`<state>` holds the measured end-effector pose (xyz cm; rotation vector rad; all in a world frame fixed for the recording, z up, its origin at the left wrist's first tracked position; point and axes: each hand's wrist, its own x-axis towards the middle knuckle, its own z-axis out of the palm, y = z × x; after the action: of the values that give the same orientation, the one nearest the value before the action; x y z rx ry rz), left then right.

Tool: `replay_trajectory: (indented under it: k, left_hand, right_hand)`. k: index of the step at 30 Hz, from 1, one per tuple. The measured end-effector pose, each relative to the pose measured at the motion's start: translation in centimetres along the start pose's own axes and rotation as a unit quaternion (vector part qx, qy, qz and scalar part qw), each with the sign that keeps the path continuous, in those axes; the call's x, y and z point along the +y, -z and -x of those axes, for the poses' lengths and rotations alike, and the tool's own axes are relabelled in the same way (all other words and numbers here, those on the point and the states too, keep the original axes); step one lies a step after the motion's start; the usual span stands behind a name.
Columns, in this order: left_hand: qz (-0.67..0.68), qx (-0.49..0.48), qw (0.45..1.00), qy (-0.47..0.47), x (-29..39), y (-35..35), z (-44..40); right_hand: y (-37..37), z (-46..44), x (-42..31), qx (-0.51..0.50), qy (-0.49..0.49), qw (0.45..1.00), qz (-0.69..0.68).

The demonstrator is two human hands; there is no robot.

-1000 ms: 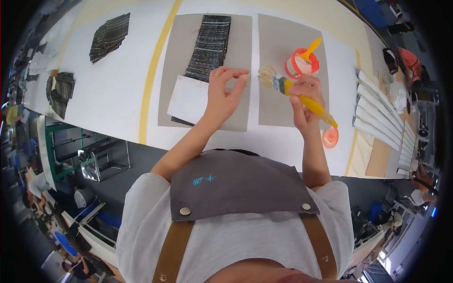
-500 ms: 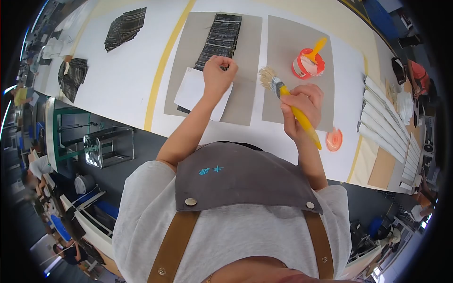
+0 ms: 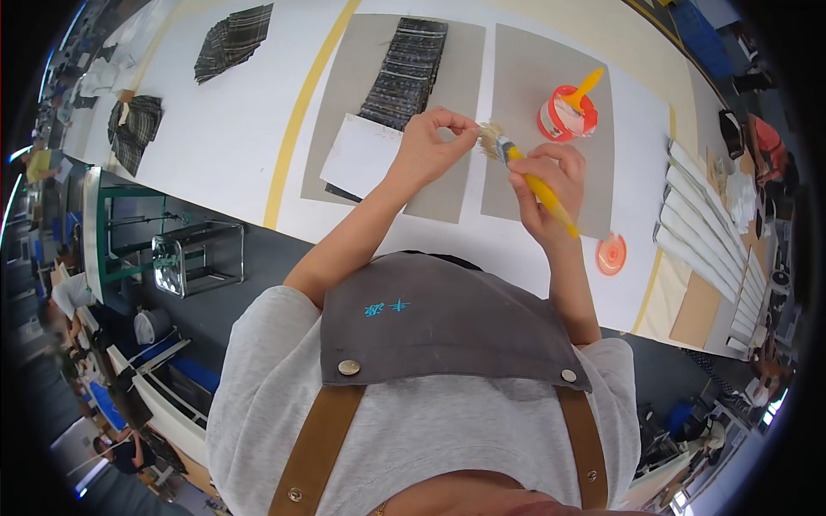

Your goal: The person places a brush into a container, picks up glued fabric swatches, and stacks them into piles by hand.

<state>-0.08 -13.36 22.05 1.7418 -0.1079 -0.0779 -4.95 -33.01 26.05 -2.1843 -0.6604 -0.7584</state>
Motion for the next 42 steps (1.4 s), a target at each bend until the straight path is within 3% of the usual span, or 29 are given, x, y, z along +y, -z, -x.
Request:
replay_trajectory:
  k: [2, 5, 9, 11, 13, 15, 18, 21, 23, 24, 26, 27, 29, 30, 31, 33, 36, 38, 40, 42]
  left_hand:
    - [-0.020, 0.004, 1.000, -0.010, -0.6, -0.4, -0.2]
    - [-0.189, 0.058, 0.976, -0.087, -1.2, -1.3, -0.8]
    - [-0.243, 0.172, 0.952, -0.068, -8.4, 2.1, -2.6]
    - [-0.229, 0.183, 0.954, -0.061, -9.7, 4.9, -2.4]
    - [-0.218, 0.169, 0.961, -0.021, -10.1, 5.1, -0.6]
    - [-0.205, 0.145, 0.966, 0.063, -10.0, 5.0, 1.6]
    - [-0.193, 0.111, 0.973, 0.060, -12.4, 4.8, 4.7]
    - [-0.249, 0.091, 0.955, 0.137, -12.8, 5.1, 7.8]
    - [-0.284, 0.121, 0.944, 0.118, -13.6, 5.5, 9.9]
    - [-0.305, 0.143, 0.935, 0.110, -14.1, 5.6, 10.9]
    - [-0.315, 0.163, 0.922, 0.155, -15.0, 6.2, 12.7]
    - [-0.320, 0.187, 0.919, 0.136, -15.0, 6.2, 13.7]
    - [-0.323, 0.186, 0.913, 0.167, -15.5, 6.5, 15.9]
    - [-0.312, 0.173, 0.910, 0.212, -14.8, 6.6, 16.6]
    - [-0.312, 0.169, 0.908, 0.225, -14.7, 6.8, 17.3]
    - [-0.275, 0.182, 0.911, 0.246, -14.5, 7.0, 18.5]
    - [-0.180, 0.237, 0.918, 0.264, -14.4, 7.7, 19.2]
    - [-0.123, 0.270, 0.913, 0.282, -14.7, 8.7, 19.8]
    - [-0.104, 0.275, 0.911, 0.289, -15.7, 9.6, 20.5]
    - [-0.088, 0.280, 0.912, 0.286, -16.3, 10.7, 20.9]
  right_hand:
    - [0.0, -0.1, 0.0, -0.002, 0.012, 1.000, 0.009]
    - [-0.7, 0.3, -0.1, -0.033, 0.074, 0.995, 0.066]
    - [1.0, 0.5, -0.6, 0.065, 0.073, 0.995, 0.014]
    - [1.6, 1.4, 4.3, 0.156, -0.054, 0.983, 0.078]
    - [2.4, 1.5, 10.3, 0.259, -0.236, 0.935, -0.061]
    - [3.1, 2.3, 16.3, 0.233, -0.349, 0.907, -0.040]
    - [1.5, 3.0, 22.8, 0.187, -0.395, 0.900, 0.006]
    - [-0.1, 3.6, 26.3, 0.095, -0.444, 0.876, 0.165]
    - [-1.4, 6.1, 30.1, 0.091, -0.424, 0.893, 0.124]
    - [-1.4, 6.2, 29.5, 0.082, -0.395, 0.901, 0.161]
    - [-1.7, 7.4, 31.0, 0.063, -0.379, 0.920, 0.076]
    - [-2.1, 7.8, 30.7, 0.105, -0.375, 0.920, -0.039]
    - [-1.9, 8.5, 29.9, 0.058, -0.321, 0.939, 0.108]
    - [-1.5, 8.6, 29.4, -0.004, -0.380, 0.910, 0.164]
    - [-2.0, 9.4, 29.4, 0.013, -0.348, 0.925, 0.153]
    - [-1.6, 9.6, 29.1, -0.034, -0.393, 0.892, 0.220]
    - [-1.4, 9.3, 22.8, 0.140, -0.365, 0.906, 0.162]
    - [-2.4, 12.4, 21.4, 0.172, -0.379, 0.907, 0.063]
    - [-6.9, 16.9, 21.2, 0.092, -0.369, 0.923, -0.066]
    - [-12.8, 17.5, 15.4, -0.054, -0.378, 0.918, -0.105]
